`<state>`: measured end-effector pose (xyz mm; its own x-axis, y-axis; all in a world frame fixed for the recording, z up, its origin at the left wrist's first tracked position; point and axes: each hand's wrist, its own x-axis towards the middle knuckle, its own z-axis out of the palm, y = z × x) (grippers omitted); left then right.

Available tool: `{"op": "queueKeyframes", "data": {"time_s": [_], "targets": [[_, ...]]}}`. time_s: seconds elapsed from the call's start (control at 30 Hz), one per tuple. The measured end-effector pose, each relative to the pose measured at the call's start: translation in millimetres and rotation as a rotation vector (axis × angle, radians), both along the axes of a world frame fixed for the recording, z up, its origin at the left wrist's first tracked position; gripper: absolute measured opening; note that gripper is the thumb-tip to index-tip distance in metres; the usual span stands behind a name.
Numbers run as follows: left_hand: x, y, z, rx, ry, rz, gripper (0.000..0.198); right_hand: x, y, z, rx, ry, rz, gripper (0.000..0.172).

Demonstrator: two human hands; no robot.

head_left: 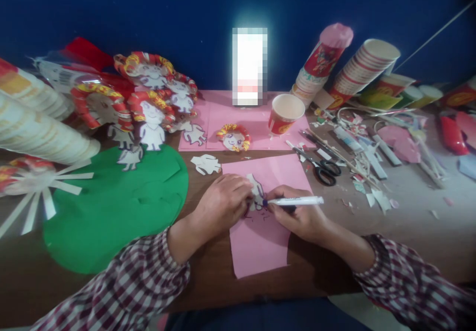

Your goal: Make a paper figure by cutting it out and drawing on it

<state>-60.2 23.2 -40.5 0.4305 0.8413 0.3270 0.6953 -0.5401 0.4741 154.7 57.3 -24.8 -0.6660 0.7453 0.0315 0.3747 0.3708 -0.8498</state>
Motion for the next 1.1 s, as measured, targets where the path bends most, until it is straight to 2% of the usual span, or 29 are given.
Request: {"op": "queueKeyframes", "data": {"time_s": [1.1], "targets": [[0.7,1.4,-2.8,0.006,0.008,0.001,0.019,-0.9,-0.4,1.0,-0.025,0.025,0.004,0.008]]}}
